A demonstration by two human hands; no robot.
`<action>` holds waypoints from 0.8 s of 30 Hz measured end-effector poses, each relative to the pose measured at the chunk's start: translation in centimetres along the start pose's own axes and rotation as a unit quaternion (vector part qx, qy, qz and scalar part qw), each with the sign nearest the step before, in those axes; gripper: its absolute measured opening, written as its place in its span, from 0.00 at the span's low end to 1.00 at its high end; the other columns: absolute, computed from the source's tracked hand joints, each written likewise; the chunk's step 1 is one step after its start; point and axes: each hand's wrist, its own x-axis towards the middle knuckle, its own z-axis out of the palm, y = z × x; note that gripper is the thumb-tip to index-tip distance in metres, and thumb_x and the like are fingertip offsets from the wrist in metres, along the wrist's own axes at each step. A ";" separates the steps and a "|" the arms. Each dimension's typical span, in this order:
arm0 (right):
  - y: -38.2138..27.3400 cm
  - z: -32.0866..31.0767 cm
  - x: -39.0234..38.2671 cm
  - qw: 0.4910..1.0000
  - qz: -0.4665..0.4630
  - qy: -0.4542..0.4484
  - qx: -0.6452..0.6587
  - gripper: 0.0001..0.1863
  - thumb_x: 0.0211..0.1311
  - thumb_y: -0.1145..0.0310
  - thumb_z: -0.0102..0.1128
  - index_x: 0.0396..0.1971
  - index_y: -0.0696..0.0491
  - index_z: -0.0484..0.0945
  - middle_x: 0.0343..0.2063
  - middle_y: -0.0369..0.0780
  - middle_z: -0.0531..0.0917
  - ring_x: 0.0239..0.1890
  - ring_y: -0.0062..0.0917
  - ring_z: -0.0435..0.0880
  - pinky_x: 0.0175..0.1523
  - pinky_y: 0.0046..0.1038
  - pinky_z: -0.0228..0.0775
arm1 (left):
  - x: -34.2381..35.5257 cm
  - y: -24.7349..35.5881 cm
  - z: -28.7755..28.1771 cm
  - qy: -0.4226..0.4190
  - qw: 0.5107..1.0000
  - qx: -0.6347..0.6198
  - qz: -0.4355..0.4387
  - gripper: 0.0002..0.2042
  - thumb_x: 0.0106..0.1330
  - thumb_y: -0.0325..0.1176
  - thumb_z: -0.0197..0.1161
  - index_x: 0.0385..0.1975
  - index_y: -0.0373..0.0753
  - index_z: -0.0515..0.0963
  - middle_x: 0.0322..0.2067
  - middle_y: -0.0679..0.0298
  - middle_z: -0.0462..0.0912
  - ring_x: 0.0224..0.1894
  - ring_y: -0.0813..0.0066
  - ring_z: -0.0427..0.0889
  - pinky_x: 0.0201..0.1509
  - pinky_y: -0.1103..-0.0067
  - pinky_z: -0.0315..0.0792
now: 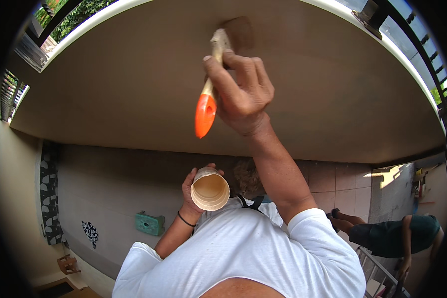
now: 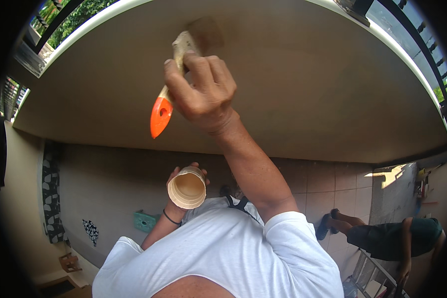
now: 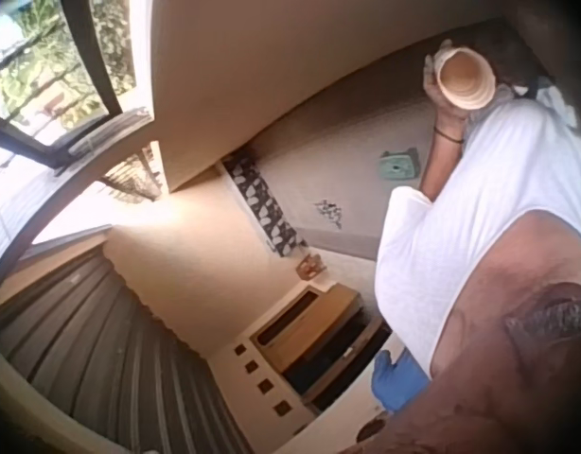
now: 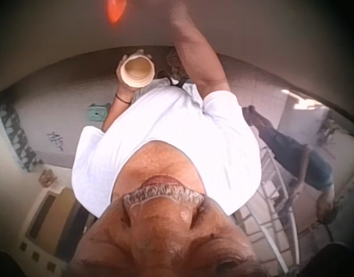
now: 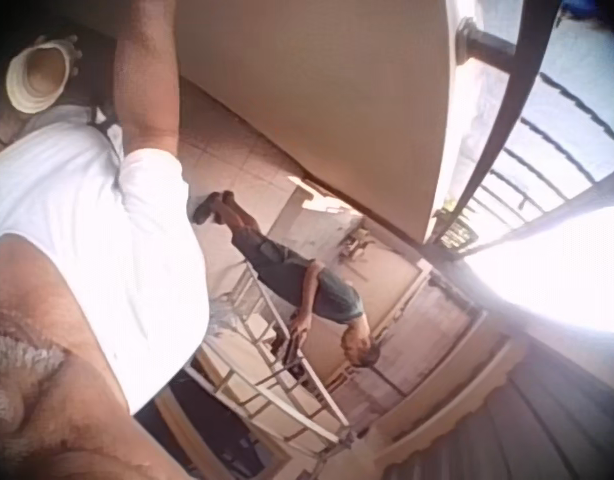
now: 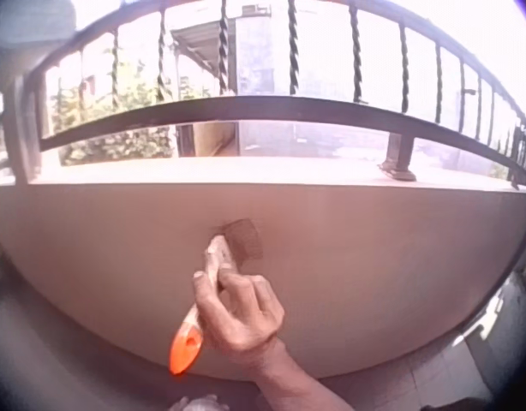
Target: The person paints a curved ceiling surface using a paintbrush and a small container of beige paint. They repeatedly dip the brush into the container and apply paint in long strokes, working across the ceiling area.
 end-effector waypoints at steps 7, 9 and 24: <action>3.2 -1.6 -0.4 0.982 0.091 0.036 0.163 0.13 0.59 0.81 0.79 0.43 0.54 0.88 0.39 0.41 0.91 0.40 0.25 0.90 0.42 0.27 0.85 | 0.5 -0.9 0.2 -0.024 0.999 -0.017 0.015 0.31 0.82 0.56 0.49 0.70 0.36 0.71 0.60 0.39 0.81 0.59 0.35 0.84 0.53 0.49 0.90; 6.1 -6.2 1.0 0.965 0.200 0.145 0.093 0.10 0.65 0.80 0.76 0.43 0.60 0.85 0.38 0.45 0.91 0.35 0.27 0.91 0.43 0.27 0.88 | -0.1 -0.9 -0.8 -0.005 1.000 -0.016 0.023 0.30 0.81 0.56 0.50 0.69 0.36 0.72 0.59 0.39 0.81 0.58 0.36 0.85 0.54 0.49 0.89; -2.7 5.9 -16.7 0.918 -0.065 -0.344 0.184 0.15 0.46 0.71 0.72 0.38 0.46 0.84 0.37 0.38 0.84 0.37 0.32 0.84 0.42 0.35 0.82 | -0.2 -1.4 -2.1 0.021 0.993 -0.083 0.079 0.28 0.80 0.54 0.56 0.66 0.37 0.74 0.56 0.43 0.84 0.58 0.38 0.85 0.59 0.49 0.85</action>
